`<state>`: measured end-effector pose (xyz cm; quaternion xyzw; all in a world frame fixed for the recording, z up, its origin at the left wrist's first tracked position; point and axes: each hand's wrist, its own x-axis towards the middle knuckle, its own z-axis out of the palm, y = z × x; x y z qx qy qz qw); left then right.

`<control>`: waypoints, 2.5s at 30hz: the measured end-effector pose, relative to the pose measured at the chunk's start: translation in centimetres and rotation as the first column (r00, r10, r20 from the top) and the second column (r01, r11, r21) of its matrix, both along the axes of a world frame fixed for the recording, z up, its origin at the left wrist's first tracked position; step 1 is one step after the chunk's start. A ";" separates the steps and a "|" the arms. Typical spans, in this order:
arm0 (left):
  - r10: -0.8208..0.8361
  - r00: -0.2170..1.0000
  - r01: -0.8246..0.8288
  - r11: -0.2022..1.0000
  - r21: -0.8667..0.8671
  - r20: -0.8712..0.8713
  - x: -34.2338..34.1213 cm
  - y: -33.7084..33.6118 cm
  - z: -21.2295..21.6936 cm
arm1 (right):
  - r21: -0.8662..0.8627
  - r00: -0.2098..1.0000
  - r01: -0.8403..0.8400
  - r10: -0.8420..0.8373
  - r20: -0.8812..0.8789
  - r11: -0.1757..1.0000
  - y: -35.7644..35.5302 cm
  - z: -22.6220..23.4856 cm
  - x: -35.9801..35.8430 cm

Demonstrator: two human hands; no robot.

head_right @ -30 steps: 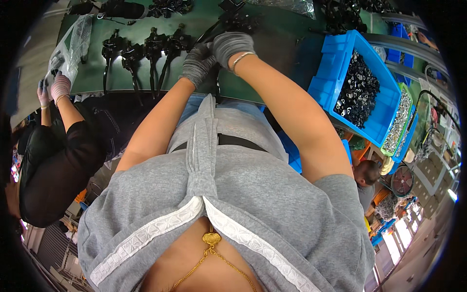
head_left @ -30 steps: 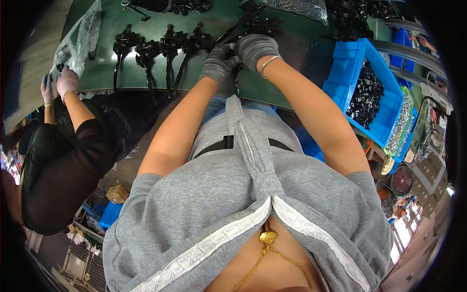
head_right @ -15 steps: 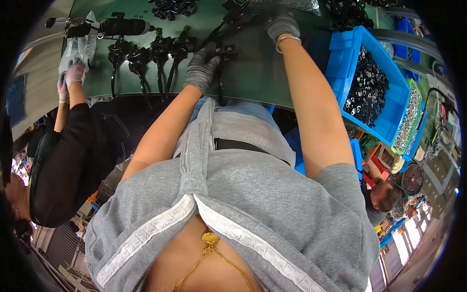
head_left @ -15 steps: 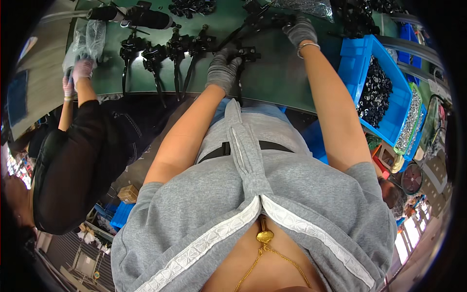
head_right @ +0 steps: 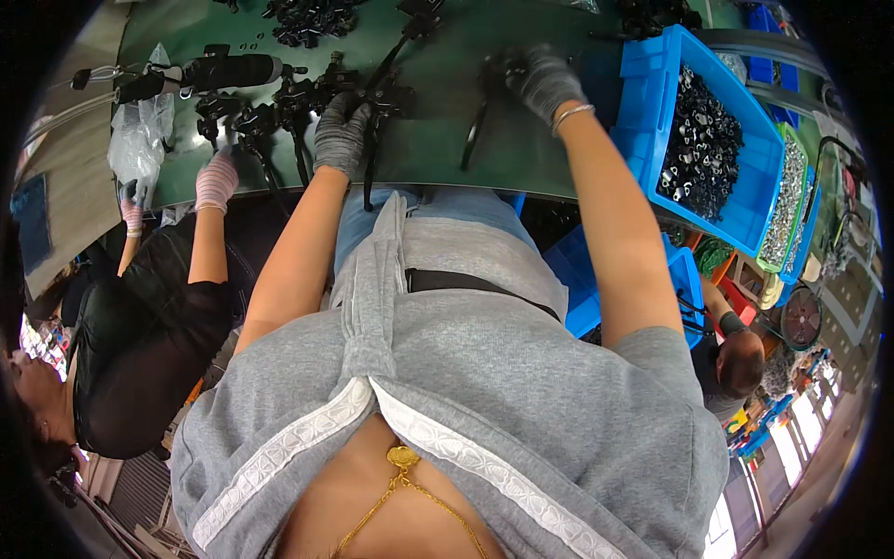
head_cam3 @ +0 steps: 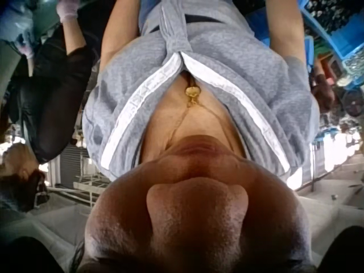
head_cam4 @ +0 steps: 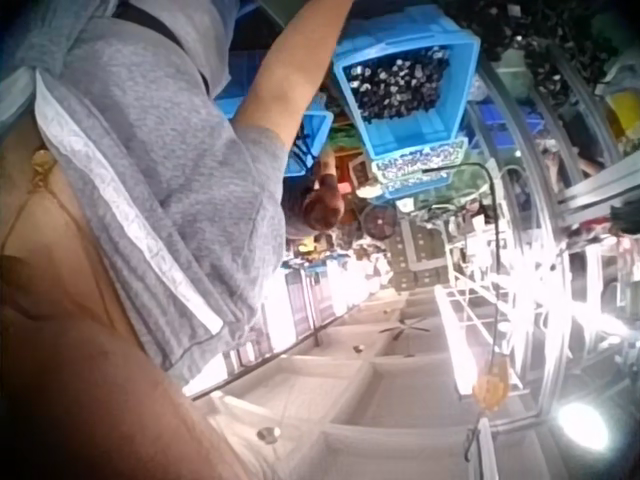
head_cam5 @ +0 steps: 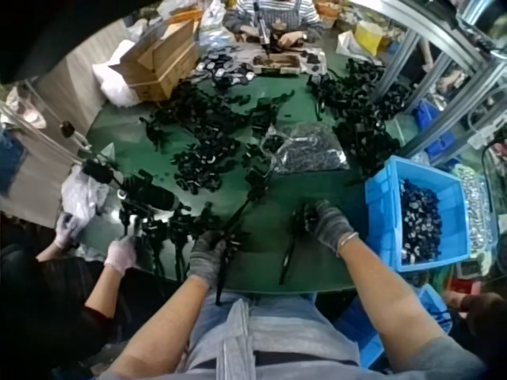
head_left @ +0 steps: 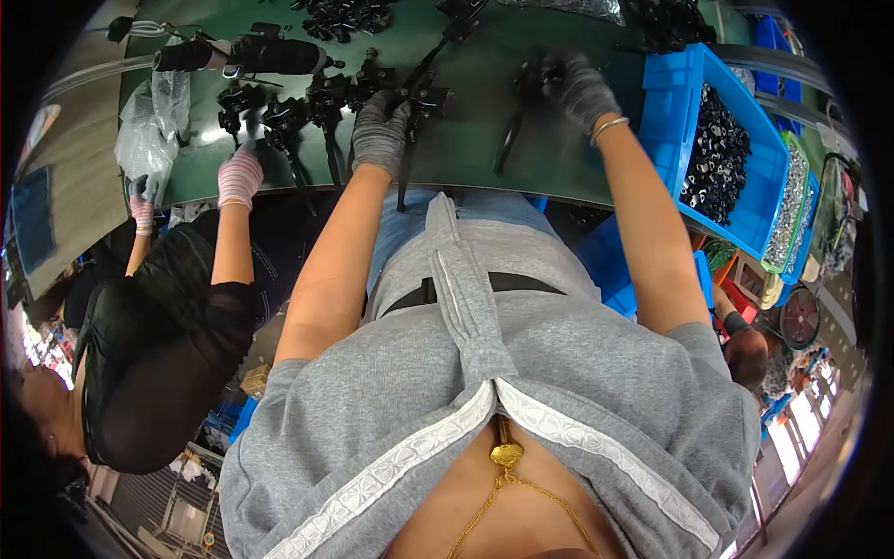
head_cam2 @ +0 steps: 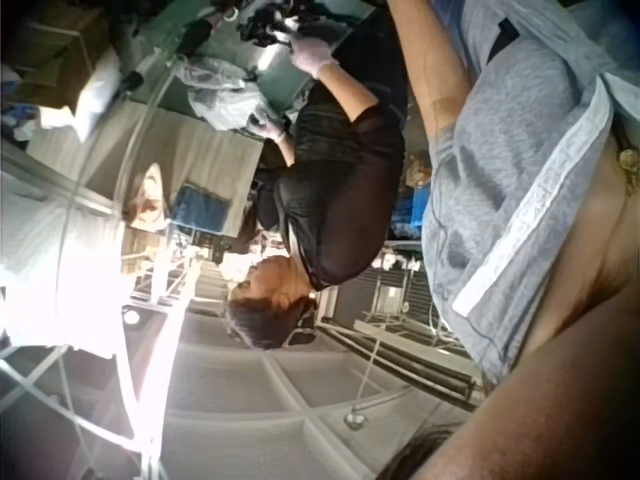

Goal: Sorting and inspecting small black plastic components on a factory workbench.

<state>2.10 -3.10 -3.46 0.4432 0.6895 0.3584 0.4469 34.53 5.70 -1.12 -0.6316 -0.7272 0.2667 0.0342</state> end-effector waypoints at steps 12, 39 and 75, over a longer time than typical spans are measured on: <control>-0.264 0.882 0.330 0.938 0.110 -0.390 1.9 -1.3 2.6 | 0.124 0.878 -0.447 0.407 0.254 0.886 -0.1 0.8 -3.4; -0.061 0.753 0.097 0.995 0.019 -0.655 1.3 -2.8 6.0 | -0.304 0.684 0.509 -0.593 -0.426 0.805 -1.0 5.2 6.3; -0.374 0.896 0.415 0.896 0.157 -0.238 8.4 -0.2 0.7 | 0.192 0.992 -0.012 -0.013 0.129 0.981 3.3 -0.1 -2.8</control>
